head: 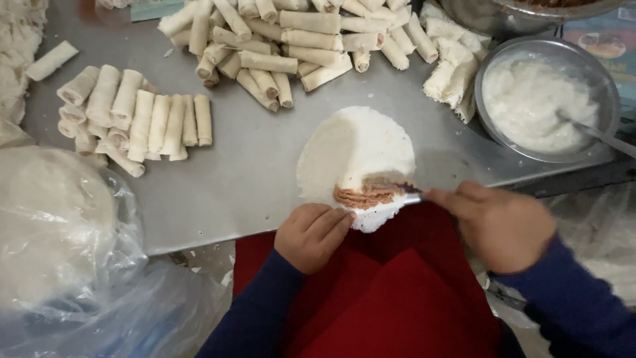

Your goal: Rolling thin dough sheets with filling into cylinders and then packing the finished rolls into plastic bags.

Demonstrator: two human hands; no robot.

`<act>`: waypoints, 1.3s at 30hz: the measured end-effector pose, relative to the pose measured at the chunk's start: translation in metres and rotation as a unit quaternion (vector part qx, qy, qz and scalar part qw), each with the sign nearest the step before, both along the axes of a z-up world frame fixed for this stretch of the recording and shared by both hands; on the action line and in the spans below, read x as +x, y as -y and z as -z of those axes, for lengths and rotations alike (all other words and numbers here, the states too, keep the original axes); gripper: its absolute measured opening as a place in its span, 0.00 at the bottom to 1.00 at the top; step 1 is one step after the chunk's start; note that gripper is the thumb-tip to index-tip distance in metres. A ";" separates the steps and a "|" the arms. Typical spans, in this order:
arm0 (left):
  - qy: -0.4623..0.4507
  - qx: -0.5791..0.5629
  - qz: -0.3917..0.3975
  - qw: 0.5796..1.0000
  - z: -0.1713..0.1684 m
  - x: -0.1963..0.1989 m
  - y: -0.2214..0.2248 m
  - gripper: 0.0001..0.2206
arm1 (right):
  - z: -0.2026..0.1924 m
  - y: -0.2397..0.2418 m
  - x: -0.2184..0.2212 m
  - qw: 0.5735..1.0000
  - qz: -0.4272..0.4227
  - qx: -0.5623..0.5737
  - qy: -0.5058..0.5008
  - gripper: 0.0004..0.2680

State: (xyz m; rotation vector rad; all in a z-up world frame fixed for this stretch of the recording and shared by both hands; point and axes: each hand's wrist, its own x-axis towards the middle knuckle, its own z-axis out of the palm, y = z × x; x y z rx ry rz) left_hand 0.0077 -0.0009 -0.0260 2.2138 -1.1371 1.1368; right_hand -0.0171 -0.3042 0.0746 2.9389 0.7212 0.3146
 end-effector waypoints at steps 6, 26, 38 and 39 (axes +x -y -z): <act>-0.009 0.032 0.007 0.999 -0.011 0.002 0.002 0.06 | 0.021 0.023 0.016 0.996 0.047 0.030 0.076 0.09; -0.216 0.137 -0.055 0.965 -0.022 0.045 0.023 0.10 | 0.071 -0.050 0.071 0.955 -0.035 0.260 -0.138 0.09; -0.226 0.108 -0.097 0.963 -0.056 0.037 -0.005 0.07 | 0.102 -0.018 0.069 0.964 -0.162 0.197 0.078 0.07; -0.210 0.113 -0.110 0.965 -0.067 0.029 -0.007 0.08 | 0.098 -0.014 0.062 0.965 -0.152 0.191 0.096 0.07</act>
